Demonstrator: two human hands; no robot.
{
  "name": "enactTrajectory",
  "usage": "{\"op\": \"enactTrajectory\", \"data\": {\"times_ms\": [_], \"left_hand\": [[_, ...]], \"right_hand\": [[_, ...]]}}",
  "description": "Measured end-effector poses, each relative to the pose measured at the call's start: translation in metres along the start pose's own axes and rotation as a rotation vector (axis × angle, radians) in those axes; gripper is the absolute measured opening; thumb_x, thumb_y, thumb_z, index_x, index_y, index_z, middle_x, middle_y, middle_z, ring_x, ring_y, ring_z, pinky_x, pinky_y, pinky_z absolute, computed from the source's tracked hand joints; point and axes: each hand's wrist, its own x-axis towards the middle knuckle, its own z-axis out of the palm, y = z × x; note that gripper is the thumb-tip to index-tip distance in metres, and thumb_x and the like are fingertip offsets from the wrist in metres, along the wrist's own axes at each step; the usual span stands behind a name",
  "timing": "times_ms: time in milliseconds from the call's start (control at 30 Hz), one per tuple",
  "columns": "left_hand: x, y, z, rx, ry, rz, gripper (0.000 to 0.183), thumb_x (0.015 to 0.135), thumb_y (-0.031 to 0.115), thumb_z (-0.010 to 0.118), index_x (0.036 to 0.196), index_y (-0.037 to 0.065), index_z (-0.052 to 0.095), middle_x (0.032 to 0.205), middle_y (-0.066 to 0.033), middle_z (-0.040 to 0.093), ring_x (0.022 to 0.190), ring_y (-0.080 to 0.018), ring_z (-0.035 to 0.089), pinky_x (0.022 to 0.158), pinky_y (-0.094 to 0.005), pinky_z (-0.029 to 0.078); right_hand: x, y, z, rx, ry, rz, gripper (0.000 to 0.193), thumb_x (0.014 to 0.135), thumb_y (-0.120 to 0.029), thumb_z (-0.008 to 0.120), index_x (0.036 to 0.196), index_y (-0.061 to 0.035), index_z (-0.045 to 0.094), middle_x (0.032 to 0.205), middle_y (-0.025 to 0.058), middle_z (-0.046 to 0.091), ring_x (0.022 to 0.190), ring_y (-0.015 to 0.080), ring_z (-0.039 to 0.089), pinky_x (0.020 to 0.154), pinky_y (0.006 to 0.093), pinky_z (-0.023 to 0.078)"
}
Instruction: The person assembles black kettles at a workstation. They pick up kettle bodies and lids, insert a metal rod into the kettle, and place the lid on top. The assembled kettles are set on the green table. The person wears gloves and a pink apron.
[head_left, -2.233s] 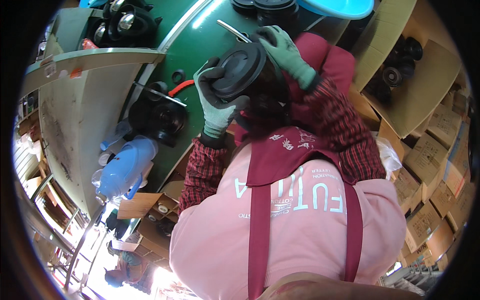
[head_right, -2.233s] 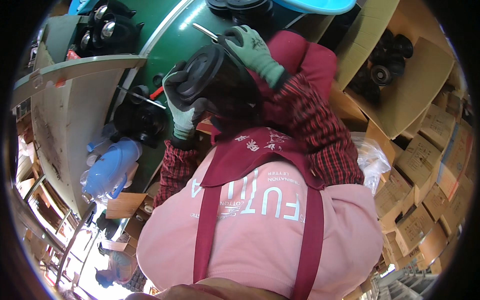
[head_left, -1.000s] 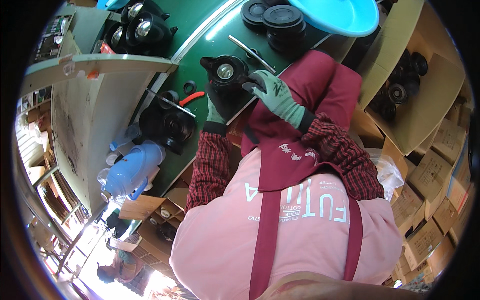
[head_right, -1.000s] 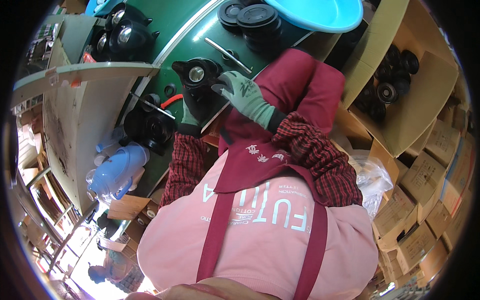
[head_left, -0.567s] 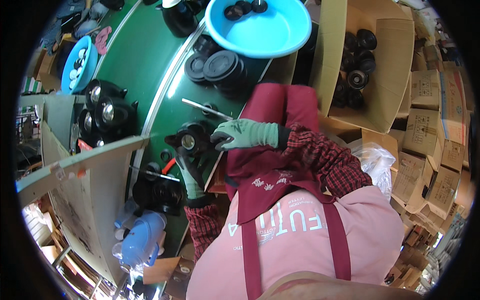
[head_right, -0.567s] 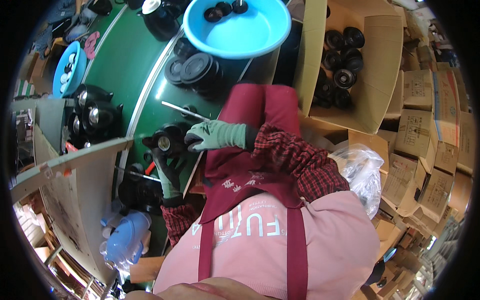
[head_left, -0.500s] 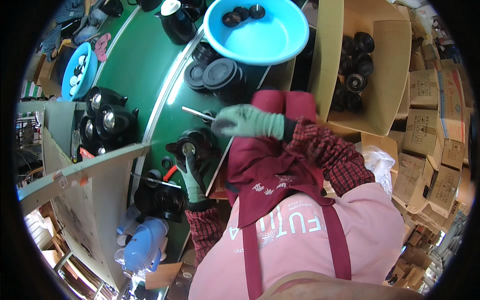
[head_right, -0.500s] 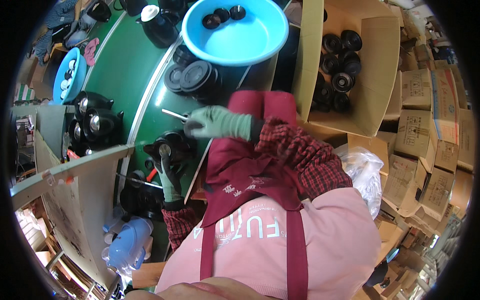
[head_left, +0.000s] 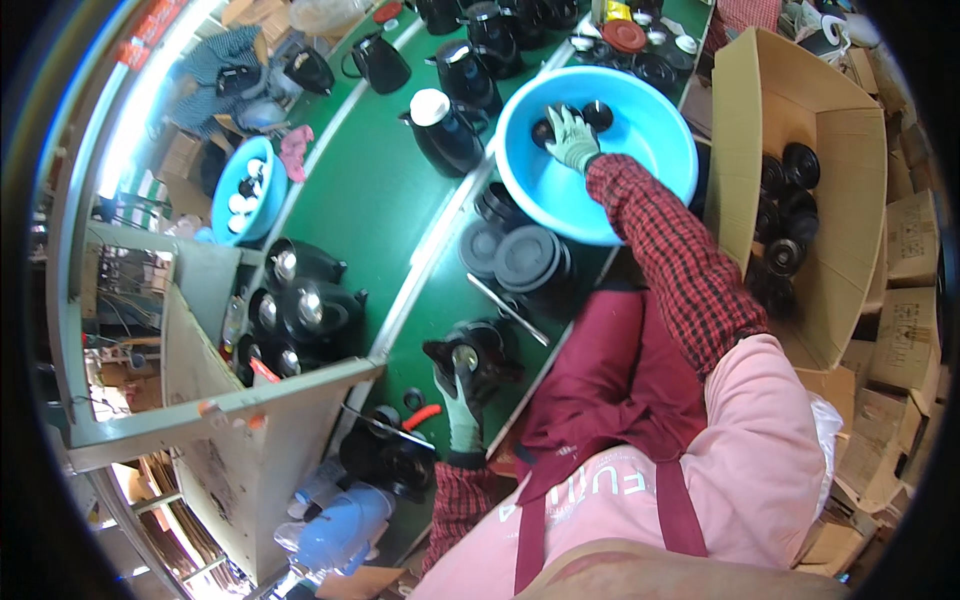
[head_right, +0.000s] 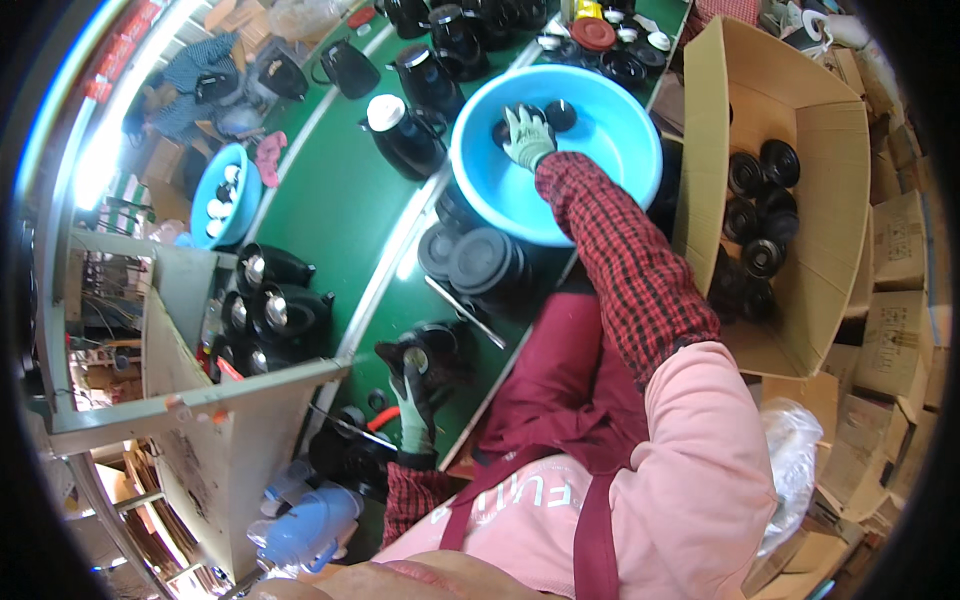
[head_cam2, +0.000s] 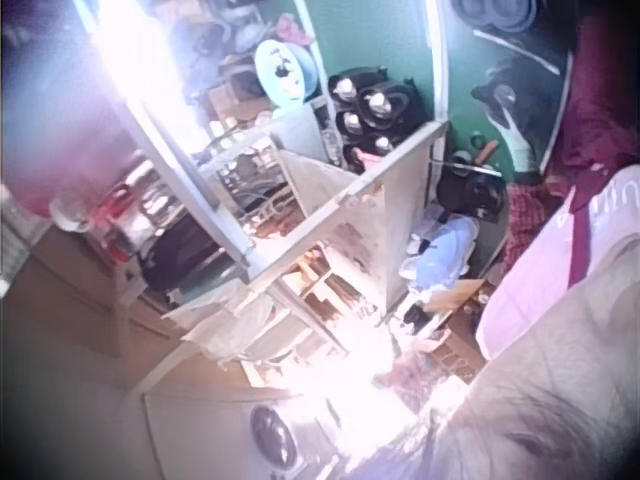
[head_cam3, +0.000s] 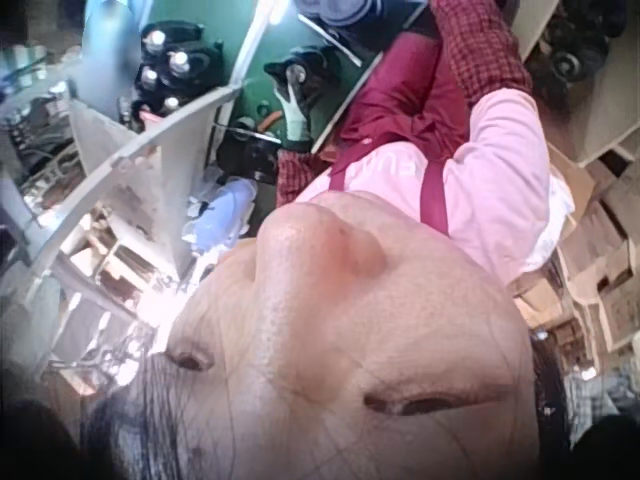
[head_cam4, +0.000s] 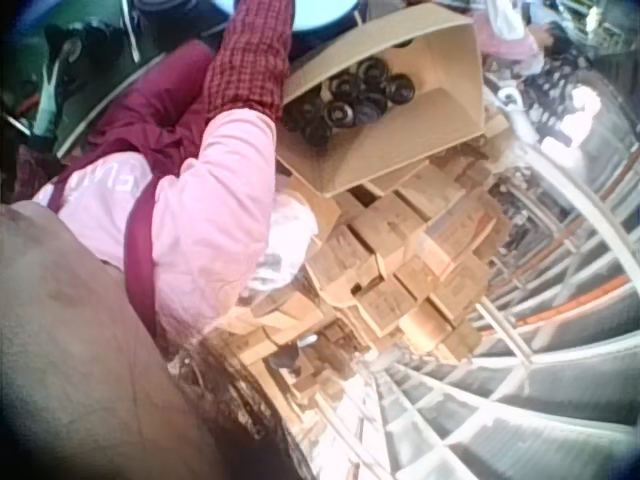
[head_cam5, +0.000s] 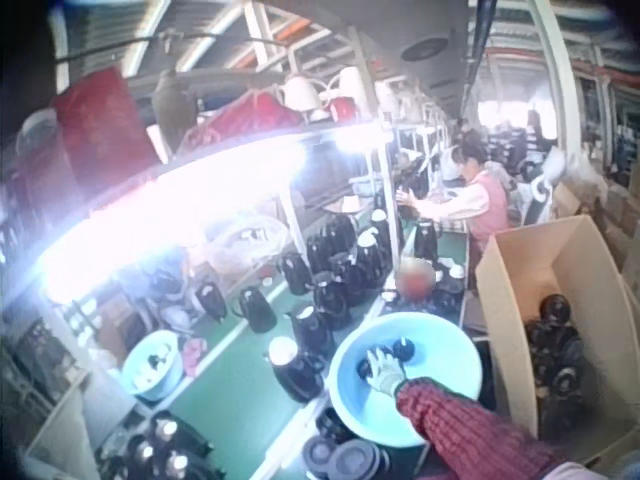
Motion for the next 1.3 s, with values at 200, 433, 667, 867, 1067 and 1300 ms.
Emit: {"op": "enactTrajectory", "data": {"times_ms": [200,433,667,867,1067,1300], "left_hand": [[0.016,-0.015,0.001,-0.022,0.071,0.044,0.085,0.1,0.056,0.068,0.166,0.021,0.027,0.156,-0.013,0.046,0.126,-0.0376,0.063,0.078,-0.0508,0.066],[0.006,-0.013,-0.002,0.046,0.077,-0.03,0.085,0.105,0.061,0.057,0.172,0.029,0.017,0.161,-0.0106,0.04,0.133,-0.0369,0.055,0.086,-0.0504,0.064],[-0.039,0.052,-0.004,0.946,0.27,0.831,0.107,0.078,0.028,0.092,0.163,0.001,0.033,0.159,-0.0285,0.039,0.143,-0.0491,0.043,0.12,-0.0543,0.037],[-0.093,0.093,0.009,1.125,-0.192,0.93,0.113,0.065,0.024,0.1,0.161,0.008,0.043,0.149,-0.0199,0.051,0.137,-0.0425,0.053,0.111,-0.0492,0.05],[-0.094,0.103,-0.001,1.16,-0.311,0.859,0.109,0.063,0.031,0.101,0.157,0.009,0.051,0.132,-0.0162,0.062,0.116,-0.034,0.068,0.096,-0.0444,0.057],[-0.034,0.113,-0.017,1.228,-0.086,0.847,0.095,0.072,0.026,0.097,0.152,0.004,0.051,0.129,-0.0206,0.064,0.116,-0.0385,0.067,0.098,-0.0449,0.056]], "right_hand": [[0.012,-0.018,0.003,-0.137,-0.086,0.23,0.073,0.087,-0.043,0.083,0.149,-0.0209,0.052,0.138,0.0127,0.052,0.124,0.036,0.06,0.095,0.0569,0.056],[-0.025,-0.012,0.003,0.436,0.088,0.281,0.09,0.08,-0.062,0.081,0.14,-0.0052,0.046,0.137,0.0286,0.057,0.13,0.0481,0.061,0.106,0.0529,0.052],[-0.26,-0.124,-0.145,1.595,-0.054,-0.001,0.051,0.09,-0.012,0.087,0.128,-0.0006,0.055,0.115,0.0084,0.068,0.108,0.0158,0.067,0.095,0.0321,0.057],[-0.367,-0.211,-0.167,1.446,-0.27,-0.131,0.047,0.084,-0.022,0.087,0.118,-0.0028,0.06,0.109,0.0096,0.057,0.097,0.0171,0.059,0.084,0.0337,0.051],[-0.377,-0.218,-0.174,1.167,-0.313,-0.29,0.054,0.09,-0.04,0.081,0.124,-0.003,0.061,0.113,0.0152,0.061,0.105,0.0298,0.064,0.093,0.0423,0.052],[-0.384,-0.209,-0.166,0.921,-0.129,-0.046,0.069,0.09,-0.046,0.08,0.14,-0.0051,0.055,0.14,0.0214,0.054,0.13,0.0389,0.057,0.116,0.0478,0.043]]}}
